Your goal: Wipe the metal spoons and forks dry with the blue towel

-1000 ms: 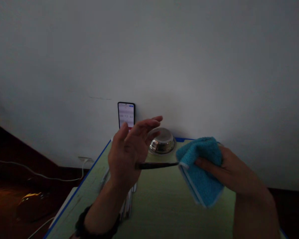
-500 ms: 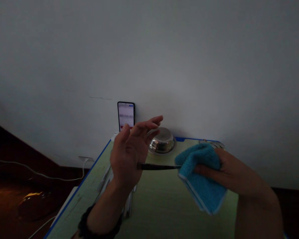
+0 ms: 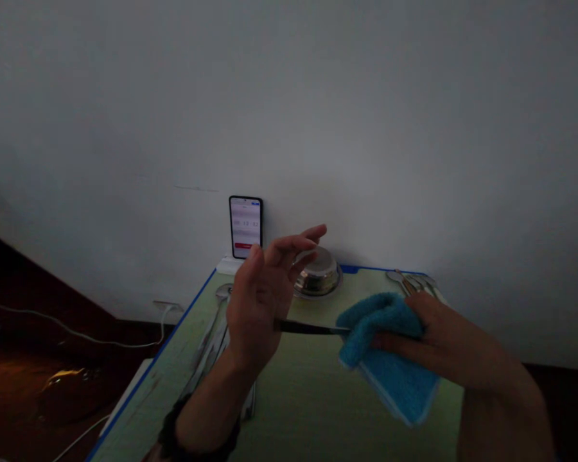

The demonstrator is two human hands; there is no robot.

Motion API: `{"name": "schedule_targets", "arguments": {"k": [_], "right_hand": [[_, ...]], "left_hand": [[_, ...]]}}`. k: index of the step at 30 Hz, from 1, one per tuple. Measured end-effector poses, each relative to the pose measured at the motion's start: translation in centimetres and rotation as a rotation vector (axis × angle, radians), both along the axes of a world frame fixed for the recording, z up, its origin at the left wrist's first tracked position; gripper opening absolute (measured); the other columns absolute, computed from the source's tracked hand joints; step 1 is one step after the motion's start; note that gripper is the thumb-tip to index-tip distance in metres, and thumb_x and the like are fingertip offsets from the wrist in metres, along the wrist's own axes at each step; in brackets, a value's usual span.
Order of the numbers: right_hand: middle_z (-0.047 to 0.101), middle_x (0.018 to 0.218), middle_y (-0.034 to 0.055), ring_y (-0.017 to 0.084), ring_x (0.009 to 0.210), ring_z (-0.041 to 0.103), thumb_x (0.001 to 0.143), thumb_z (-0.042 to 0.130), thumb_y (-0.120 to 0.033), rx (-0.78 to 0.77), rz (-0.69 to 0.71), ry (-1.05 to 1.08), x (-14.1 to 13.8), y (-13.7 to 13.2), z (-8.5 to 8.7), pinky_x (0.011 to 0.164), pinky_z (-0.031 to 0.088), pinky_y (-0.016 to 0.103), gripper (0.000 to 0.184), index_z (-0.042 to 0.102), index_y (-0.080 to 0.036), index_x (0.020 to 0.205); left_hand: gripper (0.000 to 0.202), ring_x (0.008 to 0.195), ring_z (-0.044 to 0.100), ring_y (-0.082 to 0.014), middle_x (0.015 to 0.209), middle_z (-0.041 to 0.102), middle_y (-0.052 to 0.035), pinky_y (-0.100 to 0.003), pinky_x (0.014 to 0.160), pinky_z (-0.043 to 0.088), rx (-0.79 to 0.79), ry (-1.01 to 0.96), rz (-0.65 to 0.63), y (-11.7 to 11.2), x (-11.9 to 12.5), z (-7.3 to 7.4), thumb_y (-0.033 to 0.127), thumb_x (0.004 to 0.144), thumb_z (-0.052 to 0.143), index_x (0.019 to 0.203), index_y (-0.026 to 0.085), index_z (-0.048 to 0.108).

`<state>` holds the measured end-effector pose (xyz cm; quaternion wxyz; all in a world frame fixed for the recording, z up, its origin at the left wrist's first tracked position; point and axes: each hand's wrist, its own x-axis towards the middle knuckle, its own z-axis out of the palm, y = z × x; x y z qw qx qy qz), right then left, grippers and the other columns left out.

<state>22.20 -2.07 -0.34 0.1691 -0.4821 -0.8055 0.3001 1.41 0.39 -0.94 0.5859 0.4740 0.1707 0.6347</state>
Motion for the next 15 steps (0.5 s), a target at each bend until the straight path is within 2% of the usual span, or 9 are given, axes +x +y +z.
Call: {"name": "schedule_targets", "arguments": {"k": [8,15], "right_hand": [[0.059,0.059,-0.0046,0.007,0.049,0.049,0.078,0.057,-0.03,-0.077,0.07,0.023,-0.8,0.1,0.39,0.044,0.038,0.016,0.013,0.067,-0.021,0.079],[0.059,0.058,-0.0048,0.008,0.048,0.05,0.079,0.056,-0.033,-0.031,0.086,0.002,-0.75,0.03,0.28,0.044,0.038,0.017,0.016,0.067,-0.022,0.077]], "left_hand": [[0.047,0.123,0.04,-0.0248,0.122,0.056,-0.0106,-0.044,0.103,0.027,0.005,-0.008,0.014,-0.02,0.09,0.22,0.045,0.089,0.018,0.09,0.018,0.057],[0.047,0.123,0.04,-0.0239,0.122,0.056,-0.0105,-0.041,0.103,0.028,0.005,0.0,0.012,0.05,0.38,0.1,0.047,0.089,0.021,0.091,0.018,0.058]]}}
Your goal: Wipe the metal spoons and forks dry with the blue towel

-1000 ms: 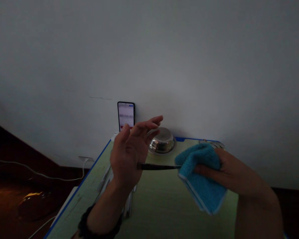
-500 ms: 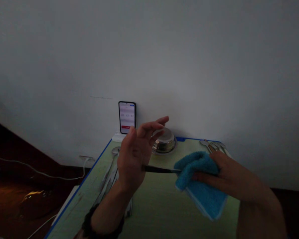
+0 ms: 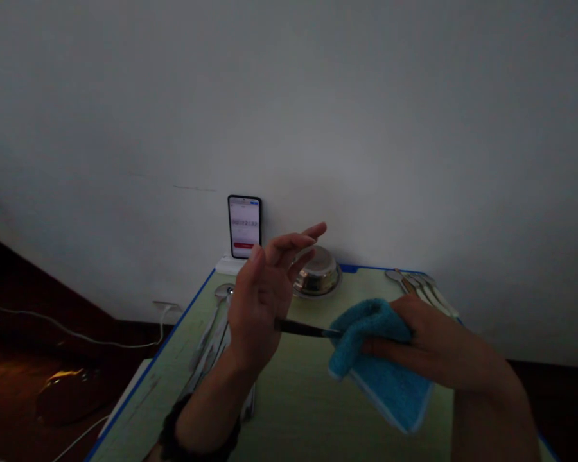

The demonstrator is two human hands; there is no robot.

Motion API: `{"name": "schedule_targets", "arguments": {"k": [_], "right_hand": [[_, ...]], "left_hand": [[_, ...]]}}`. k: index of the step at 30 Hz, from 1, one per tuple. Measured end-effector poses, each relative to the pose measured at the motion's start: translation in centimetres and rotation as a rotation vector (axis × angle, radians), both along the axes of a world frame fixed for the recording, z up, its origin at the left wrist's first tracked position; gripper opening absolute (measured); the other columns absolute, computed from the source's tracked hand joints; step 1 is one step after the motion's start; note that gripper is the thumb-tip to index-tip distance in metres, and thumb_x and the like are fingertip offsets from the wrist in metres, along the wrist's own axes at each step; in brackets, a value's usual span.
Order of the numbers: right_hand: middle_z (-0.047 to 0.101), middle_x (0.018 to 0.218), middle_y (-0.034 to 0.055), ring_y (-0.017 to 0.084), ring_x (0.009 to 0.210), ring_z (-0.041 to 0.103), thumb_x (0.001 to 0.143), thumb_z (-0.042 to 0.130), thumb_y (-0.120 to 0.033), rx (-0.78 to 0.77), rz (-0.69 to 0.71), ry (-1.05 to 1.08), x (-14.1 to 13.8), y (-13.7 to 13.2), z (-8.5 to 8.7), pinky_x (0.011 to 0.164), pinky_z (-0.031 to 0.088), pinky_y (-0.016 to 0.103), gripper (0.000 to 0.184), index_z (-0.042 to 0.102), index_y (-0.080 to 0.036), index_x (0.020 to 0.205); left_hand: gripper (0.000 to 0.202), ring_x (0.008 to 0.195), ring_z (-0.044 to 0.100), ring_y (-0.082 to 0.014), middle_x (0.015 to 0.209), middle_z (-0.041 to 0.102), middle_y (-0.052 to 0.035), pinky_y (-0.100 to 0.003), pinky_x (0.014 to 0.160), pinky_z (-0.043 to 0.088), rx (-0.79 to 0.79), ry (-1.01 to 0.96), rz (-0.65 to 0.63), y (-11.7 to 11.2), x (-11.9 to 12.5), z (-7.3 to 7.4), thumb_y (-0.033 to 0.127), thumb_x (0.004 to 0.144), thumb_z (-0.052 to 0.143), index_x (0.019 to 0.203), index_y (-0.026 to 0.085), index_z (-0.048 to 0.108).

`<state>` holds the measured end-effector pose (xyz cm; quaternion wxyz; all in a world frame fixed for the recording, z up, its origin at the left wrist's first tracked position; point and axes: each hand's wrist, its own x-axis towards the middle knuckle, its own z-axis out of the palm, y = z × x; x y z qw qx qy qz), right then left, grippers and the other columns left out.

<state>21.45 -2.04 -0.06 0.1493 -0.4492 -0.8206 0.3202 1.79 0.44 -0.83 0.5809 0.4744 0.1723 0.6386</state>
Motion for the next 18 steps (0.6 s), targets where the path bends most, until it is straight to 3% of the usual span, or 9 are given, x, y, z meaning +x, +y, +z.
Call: {"name": "schedule_targets", "arguments": {"k": [18], "right_hand": [[0.056,0.055,-0.0049,0.007,0.046,0.047,0.08,0.054,-0.041,0.016,0.061,0.018,-0.35,0.45,-0.37,0.043,0.035,0.018,0.025,0.063,-0.02,0.071]], "left_hand": [[0.046,0.123,0.041,-0.0235,0.122,0.057,-0.0088,-0.041,0.104,0.026,0.004,0.044,-0.005,-0.18,0.88,-0.17,0.044,0.089,0.019,0.092,0.019,0.058]]}}
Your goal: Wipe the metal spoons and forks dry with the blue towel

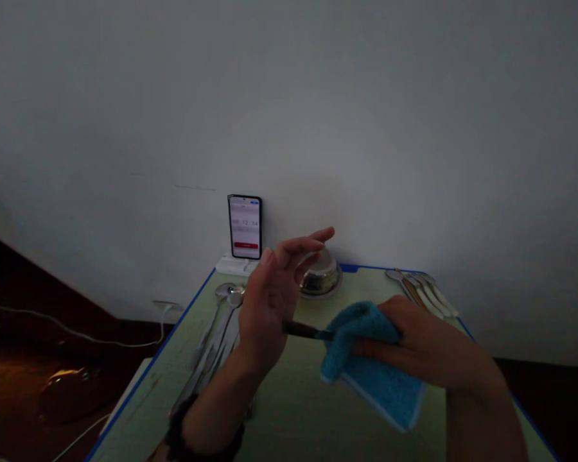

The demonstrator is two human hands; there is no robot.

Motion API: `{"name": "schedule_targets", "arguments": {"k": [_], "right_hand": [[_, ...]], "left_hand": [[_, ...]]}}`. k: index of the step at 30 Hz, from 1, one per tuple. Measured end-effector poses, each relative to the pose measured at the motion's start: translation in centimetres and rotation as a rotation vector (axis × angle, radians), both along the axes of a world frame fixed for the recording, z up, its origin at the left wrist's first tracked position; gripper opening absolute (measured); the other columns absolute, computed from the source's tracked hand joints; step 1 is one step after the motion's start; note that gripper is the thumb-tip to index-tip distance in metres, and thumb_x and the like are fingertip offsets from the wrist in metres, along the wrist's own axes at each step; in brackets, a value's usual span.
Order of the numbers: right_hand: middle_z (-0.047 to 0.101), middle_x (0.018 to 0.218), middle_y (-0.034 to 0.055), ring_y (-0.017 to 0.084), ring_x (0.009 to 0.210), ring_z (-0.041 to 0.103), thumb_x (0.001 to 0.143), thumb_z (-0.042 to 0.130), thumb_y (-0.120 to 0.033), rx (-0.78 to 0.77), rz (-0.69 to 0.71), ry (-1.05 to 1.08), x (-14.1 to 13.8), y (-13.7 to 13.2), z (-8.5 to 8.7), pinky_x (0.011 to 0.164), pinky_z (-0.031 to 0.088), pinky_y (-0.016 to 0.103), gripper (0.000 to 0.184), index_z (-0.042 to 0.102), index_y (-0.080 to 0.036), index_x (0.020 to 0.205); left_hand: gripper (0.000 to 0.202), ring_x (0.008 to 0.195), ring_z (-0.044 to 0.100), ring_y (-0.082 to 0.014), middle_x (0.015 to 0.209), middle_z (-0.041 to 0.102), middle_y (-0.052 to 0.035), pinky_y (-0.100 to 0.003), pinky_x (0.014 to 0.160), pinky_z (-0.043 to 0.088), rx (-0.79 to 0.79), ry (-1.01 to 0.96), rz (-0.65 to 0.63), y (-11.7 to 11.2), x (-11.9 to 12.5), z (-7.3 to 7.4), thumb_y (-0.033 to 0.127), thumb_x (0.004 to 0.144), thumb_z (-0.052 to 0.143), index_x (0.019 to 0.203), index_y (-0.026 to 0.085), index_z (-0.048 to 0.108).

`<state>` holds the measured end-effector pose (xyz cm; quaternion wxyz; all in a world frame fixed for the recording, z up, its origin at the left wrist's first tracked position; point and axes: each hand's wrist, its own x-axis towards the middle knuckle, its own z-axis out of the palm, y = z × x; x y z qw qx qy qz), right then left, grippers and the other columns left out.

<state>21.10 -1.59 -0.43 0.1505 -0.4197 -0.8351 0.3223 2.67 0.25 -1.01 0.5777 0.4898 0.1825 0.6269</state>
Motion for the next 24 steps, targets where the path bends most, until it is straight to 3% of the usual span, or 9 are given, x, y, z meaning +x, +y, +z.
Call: {"name": "schedule_targets", "arguments": {"k": [11,22,24], "right_hand": [[0.055,0.057,-0.0046,0.008,0.05,0.05,0.083,0.049,-0.042,0.092,0.083,-0.04,-0.9,0.4,-0.3,0.049,0.035,0.019,0.027,0.06,-0.02,0.072],[0.055,0.058,-0.0041,0.008,0.052,0.05,0.085,0.048,-0.038,0.108,0.091,-0.061,-1.5,0.4,0.0,0.051,0.035,0.019,0.025,0.059,-0.019,0.073],[0.052,0.055,-0.0052,0.006,0.048,0.047,0.084,0.049,-0.038,0.096,0.069,-0.042,-1.5,0.4,0.1,0.049,0.033,0.019,0.026,0.058,-0.018,0.07]], "left_hand": [[0.045,0.121,0.041,-0.0244,0.118,0.055,-0.0094,-0.041,0.104,0.026,0.017,0.053,0.014,-0.5,1.7,-0.6,0.041,0.09,0.018,0.094,0.018,0.057],[0.044,0.12,0.04,-0.0227,0.116,0.054,-0.0085,-0.037,0.104,0.026,0.033,0.06,0.039,-0.4,1.9,-1.1,0.039,0.091,0.018,0.097,0.018,0.055],[0.034,0.116,0.042,-0.0215,0.112,0.053,-0.0065,-0.035,0.101,0.029,0.046,0.109,0.075,0.0,1.3,-1.1,0.037,0.091,0.026,0.096,0.018,0.054]]}}
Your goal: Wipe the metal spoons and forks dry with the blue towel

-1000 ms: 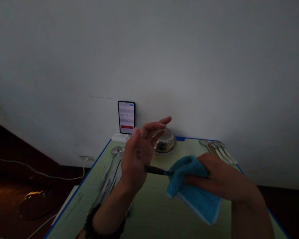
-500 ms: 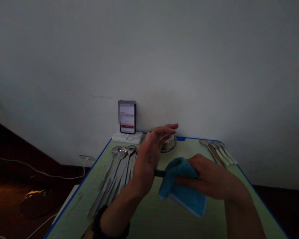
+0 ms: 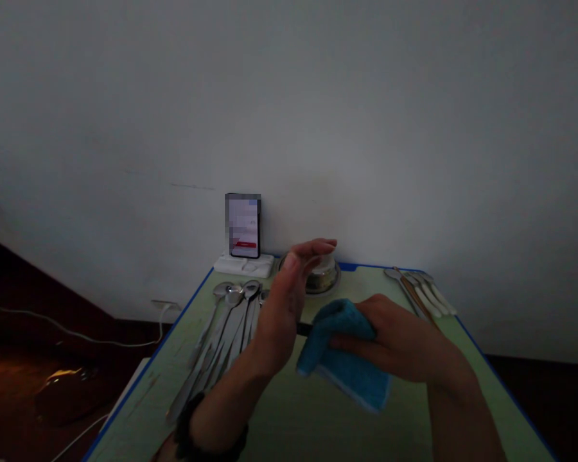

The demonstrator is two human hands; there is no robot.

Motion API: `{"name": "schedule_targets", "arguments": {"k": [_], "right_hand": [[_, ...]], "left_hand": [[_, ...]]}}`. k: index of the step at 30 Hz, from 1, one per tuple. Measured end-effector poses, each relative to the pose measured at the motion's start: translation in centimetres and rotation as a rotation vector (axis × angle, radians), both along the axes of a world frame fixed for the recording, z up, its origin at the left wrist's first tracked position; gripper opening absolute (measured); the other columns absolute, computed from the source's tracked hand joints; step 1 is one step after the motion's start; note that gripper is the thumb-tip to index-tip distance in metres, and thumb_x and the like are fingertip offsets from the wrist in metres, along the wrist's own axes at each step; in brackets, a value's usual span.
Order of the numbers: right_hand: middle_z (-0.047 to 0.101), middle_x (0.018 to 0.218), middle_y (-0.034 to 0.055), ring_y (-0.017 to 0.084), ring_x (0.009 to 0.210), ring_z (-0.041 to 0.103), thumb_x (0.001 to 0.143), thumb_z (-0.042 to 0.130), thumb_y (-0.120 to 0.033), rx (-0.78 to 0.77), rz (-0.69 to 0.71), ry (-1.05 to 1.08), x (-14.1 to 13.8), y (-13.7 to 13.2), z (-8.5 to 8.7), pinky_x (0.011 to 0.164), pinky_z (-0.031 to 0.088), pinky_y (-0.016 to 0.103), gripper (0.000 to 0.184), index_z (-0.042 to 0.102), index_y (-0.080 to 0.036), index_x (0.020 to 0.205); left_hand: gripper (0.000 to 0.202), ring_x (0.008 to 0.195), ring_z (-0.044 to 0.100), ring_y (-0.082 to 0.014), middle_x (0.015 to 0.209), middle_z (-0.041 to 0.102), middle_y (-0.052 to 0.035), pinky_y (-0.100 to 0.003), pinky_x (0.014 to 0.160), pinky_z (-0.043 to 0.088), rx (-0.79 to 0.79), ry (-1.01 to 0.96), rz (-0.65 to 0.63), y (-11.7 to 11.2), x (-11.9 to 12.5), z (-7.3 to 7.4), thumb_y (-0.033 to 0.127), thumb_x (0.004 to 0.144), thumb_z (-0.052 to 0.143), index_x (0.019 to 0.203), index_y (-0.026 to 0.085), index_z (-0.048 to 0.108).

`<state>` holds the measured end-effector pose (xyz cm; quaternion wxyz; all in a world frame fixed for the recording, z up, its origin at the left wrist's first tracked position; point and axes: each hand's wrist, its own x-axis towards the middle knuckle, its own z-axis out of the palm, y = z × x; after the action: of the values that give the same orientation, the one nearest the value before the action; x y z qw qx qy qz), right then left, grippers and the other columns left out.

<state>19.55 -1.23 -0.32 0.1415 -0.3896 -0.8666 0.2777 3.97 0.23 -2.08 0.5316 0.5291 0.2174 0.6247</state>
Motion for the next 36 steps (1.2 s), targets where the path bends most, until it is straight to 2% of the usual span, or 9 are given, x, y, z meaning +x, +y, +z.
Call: {"name": "schedule_targets", "arguments": {"k": [3,5,9,16,21,26,29,32,36], "right_hand": [[0.05,0.052,-0.0056,0.006,0.045,0.044,0.084,0.05,-0.04,0.034,-0.083,0.045,0.2,-0.1,0.1,0.045,0.032,0.018,0.028,0.058,-0.018,0.068],[0.051,0.053,-0.0057,0.006,0.045,0.044,0.084,0.05,-0.04,0.054,-0.124,0.078,0.6,-0.1,0.1,0.044,0.032,0.018,0.028,0.059,-0.019,0.068],[0.055,0.056,-0.0056,0.006,0.048,0.047,0.083,0.051,-0.039,0.06,-0.154,0.122,1.3,-0.2,-0.1,0.046,0.035,0.017,0.025,0.061,-0.021,0.071],[0.055,0.056,-0.006,0.006,0.047,0.046,0.083,0.052,-0.039,0.073,-0.167,0.111,1.3,-0.1,-0.2,0.044,0.034,0.017,0.023,0.063,-0.022,0.072],[0.054,0.054,-0.0063,0.006,0.046,0.045,0.082,0.053,-0.039,0.058,-0.161,0.095,1.0,0.1,-0.2,0.044,0.034,0.017,0.023,0.062,-0.021,0.072],[0.053,0.055,-0.0065,0.005,0.046,0.044,0.082,0.054,-0.035,-0.013,-0.151,0.102,0.8,0.0,-0.2,0.042,0.032,0.017,0.02,0.062,-0.02,0.071],[0.056,0.057,-0.0058,0.007,0.048,0.046,0.081,0.054,-0.038,-0.043,-0.153,0.096,1.0,0.1,-0.2,0.043,0.034,0.018,0.02,0.063,-0.021,0.075],[0.059,0.06,-0.0045,0.009,0.051,0.051,0.08,0.054,-0.044,-0.085,-0.176,0.061,1.6,0.3,-0.2,0.046,0.038,0.019,0.026,0.065,-0.022,0.075],[0.067,0.075,-0.0031,0.013,0.063,0.06,0.077,0.057,-0.045,-0.133,-0.216,0.053,2.9,0.4,-0.2,0.055,0.046,0.022,0.024,0.066,-0.025,0.086]], "left_hand": [[0.012,0.098,0.049,-0.0163,0.099,0.053,-0.0016,-0.028,0.088,0.038,0.015,0.262,0.073,0.3,-1.4,0.1,0.028,0.086,0.044,0.093,0.02,0.051],[0.007,0.083,0.049,-0.0134,0.088,0.051,0.0002,-0.025,0.075,0.04,0.037,0.506,0.088,0.3,-2.3,0.4,0.026,0.086,0.048,0.089,0.02,0.049],[0.013,0.068,0.048,-0.0115,0.073,0.051,0.0017,-0.024,0.061,0.038,0.134,0.845,0.036,0.1,-3.6,1.1,0.03,0.087,0.046,0.082,0.018,0.048],[0.033,0.058,0.045,-0.009,0.062,0.048,0.0037,-0.022,0.056,0.033,0.243,1.198,-0.128,0.3,-4.6,1.9,0.036,0.092,0.034,0.07,0.016,0.048],[0.034,0.059,0.047,-0.0097,0.063,0.05,0.0031,-0.023,0.056,0.032,0.302,1.306,-0.142,0.4,-4.5,1.8,0.034,0.093,0.032,0.071,0.016,0.049],[0.033,0.058,0.047,-0.0088,0.063,0.053,0.0028,-0.022,0.056,0.031,0.392,1.321,-0.195,0.3,-4.4,1.8,0.031,0.093,0.033,0.069,0.016,0.049],[0.034,0.055,0.043,-0.0082,0.058,0.047,0.004,-0.021,0.053,0.03,0.392,1.28,-0.158,0.7,-4.8,1.8,0.032,0.092,0.035,0.066,0.016,0.048],[0.033,0.051,0.037,-0.0076,0.054,0.039,0.0054,-0.021,0.05,0.029,0.323,1.202,-0.126,1.1,-5.6,1.8,0.031,0.091,0.036,0.064,0.016,0.047],[0.034,0.049,0.034,-0.0071,0.053,0.035,0.0059,-0.02,0.047,0.028,0.264,1.054,-0.106,1.6,-7.2,1.7,0.029,0.091,0.036,0.06,0.017,0.043]]}}
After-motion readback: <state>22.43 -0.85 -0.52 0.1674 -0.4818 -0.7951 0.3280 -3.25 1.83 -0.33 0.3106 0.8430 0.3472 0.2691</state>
